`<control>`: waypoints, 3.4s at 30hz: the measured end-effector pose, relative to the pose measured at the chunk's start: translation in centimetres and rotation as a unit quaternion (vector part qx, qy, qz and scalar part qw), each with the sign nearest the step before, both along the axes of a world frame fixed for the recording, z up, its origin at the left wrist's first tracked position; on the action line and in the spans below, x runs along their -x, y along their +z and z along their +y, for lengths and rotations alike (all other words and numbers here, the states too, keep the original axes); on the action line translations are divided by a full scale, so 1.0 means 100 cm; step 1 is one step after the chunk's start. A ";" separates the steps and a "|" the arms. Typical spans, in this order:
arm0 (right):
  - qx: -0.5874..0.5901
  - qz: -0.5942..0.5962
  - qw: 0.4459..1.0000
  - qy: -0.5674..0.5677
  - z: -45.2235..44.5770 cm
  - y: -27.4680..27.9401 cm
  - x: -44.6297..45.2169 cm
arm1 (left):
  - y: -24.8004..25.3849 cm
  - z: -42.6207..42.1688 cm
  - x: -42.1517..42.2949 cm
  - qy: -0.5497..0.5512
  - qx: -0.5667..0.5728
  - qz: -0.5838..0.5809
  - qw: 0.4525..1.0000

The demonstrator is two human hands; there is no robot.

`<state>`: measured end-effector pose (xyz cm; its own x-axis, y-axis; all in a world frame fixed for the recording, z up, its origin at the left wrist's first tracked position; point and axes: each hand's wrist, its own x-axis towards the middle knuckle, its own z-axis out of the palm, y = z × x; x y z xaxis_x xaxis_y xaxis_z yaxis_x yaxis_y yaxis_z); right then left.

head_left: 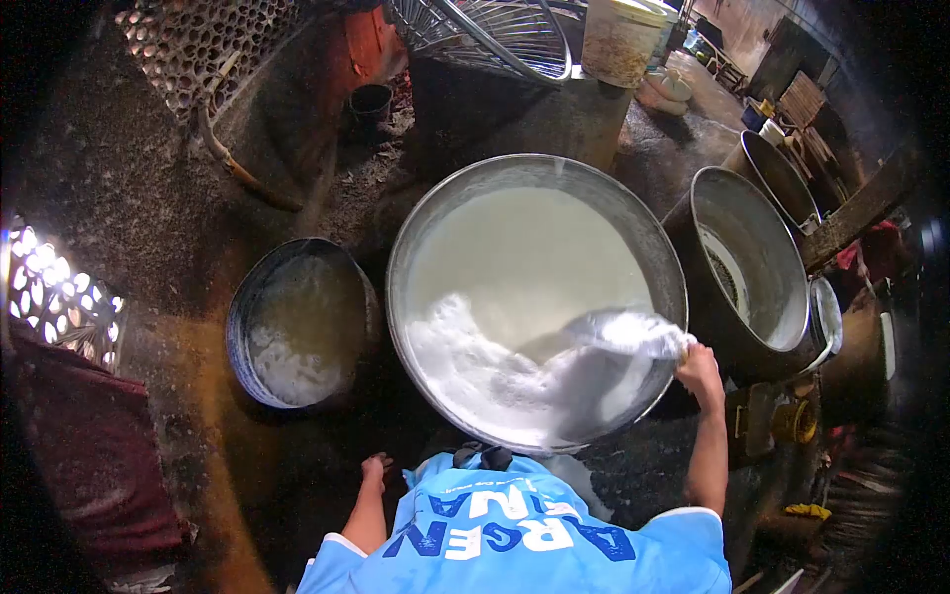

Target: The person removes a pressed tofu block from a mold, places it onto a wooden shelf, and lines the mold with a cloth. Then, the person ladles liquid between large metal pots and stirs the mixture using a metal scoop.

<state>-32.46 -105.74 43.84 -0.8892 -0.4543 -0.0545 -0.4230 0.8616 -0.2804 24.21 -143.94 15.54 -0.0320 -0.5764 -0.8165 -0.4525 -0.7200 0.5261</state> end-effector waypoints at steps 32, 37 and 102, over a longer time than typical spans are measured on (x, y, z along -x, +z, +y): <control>0.099 -0.287 0.952 -0.044 -0.194 -0.131 -0.188 | 0.023 -0.113 0.047 -0.045 -0.026 0.079 0.995; 0.147 -0.374 0.913 -0.064 -0.233 -0.031 -0.154 | 0.012 -0.127 0.028 -0.017 -0.030 0.099 0.995; 0.097 -0.259 0.954 -0.118 -0.104 -0.179 -0.047 | 0.013 -0.007 0.011 0.000 0.005 0.062 0.998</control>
<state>-27.81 -116.17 25.94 -0.8449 -0.2914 -0.4485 0.0140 0.8262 -0.5632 23.11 -144.59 16.84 -0.1323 -0.5847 -0.8004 -0.3828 -0.7147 0.5854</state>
